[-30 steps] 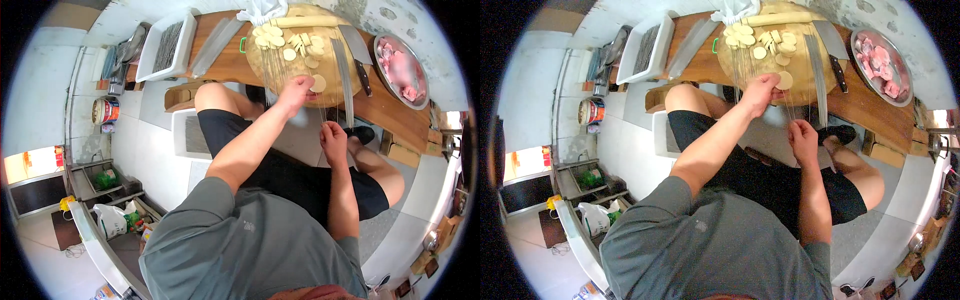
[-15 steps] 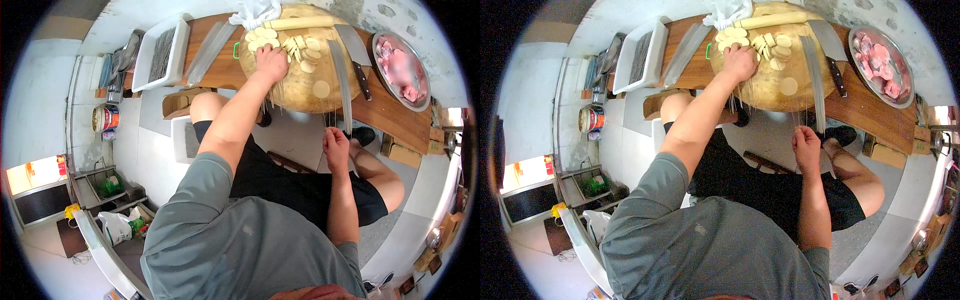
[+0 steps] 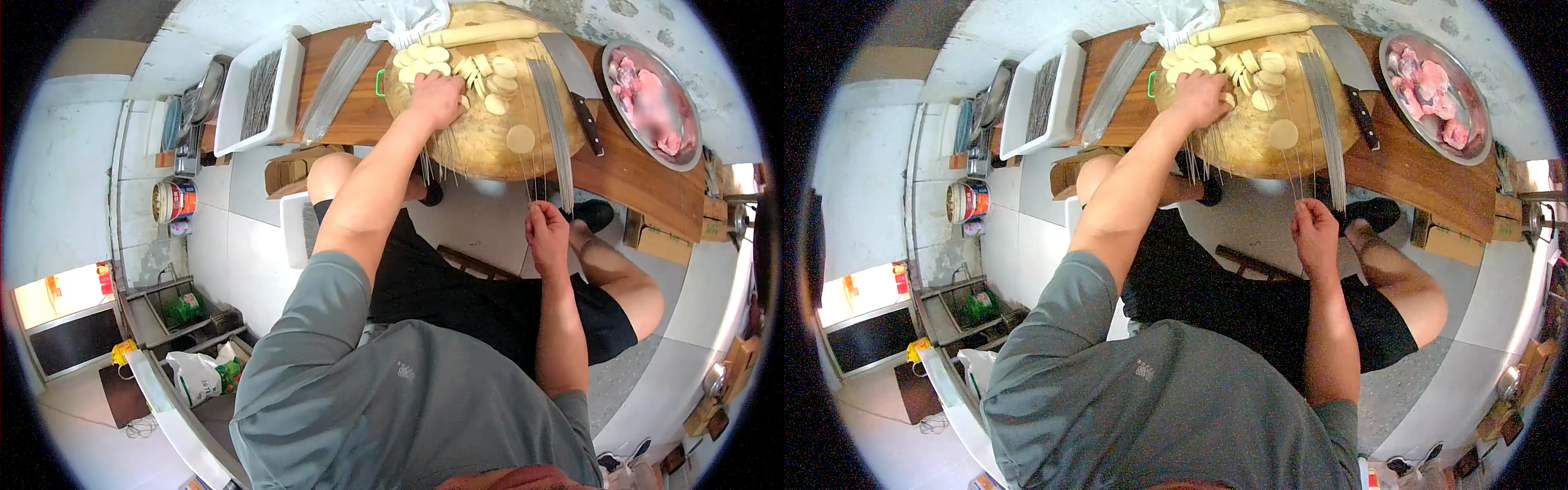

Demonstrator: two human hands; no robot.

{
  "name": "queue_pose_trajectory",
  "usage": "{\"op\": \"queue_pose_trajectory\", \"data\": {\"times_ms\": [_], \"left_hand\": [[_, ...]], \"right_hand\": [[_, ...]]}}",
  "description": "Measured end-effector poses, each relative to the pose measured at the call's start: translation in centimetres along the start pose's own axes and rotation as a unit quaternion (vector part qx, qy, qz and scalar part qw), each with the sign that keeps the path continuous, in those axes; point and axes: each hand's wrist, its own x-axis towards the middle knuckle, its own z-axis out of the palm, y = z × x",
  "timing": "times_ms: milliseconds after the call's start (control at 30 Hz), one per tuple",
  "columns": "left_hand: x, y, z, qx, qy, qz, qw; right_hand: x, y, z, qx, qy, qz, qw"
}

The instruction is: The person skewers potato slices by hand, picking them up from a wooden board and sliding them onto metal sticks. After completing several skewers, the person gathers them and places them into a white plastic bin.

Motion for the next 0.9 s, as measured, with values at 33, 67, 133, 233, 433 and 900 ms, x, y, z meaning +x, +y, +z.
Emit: {"op": "queue_pose_trajectory", "data": {"times_ms": [33,67,133,233,433,900], "left_hand": [[-0.1,0.1,-0.3,-0.022,0.001,-0.004,1.0],[-0.2,0.3,-0.5,-0.045,0.001,-0.009,0.999],[-0.8,1.6,-0.7,-0.214,0.001,-0.063,0.975],[-0.2,3.0,2.0,-0.356,0.013,-0.074,0.931],[-1.4,5.0,3.9,-0.319,0.083,-0.05,0.943],[-3.1,7.2,3.1,-0.178,0.108,0.006,0.978]], "right_hand": [[0.0,0.0,0.0,-0.004,0.001,0.001,1.0],[0.0,0.0,0.0,-0.005,0.0,0.0,1.0],[0.0,0.1,0.0,-0.005,0.001,-0.002,1.0],[0.3,0.6,0.1,-0.017,0.006,0.002,1.0],[-0.2,0.7,-0.3,0.003,0.015,-0.011,1.0],[-0.1,0.8,-0.8,0.013,0.034,-0.02,0.999]]}}
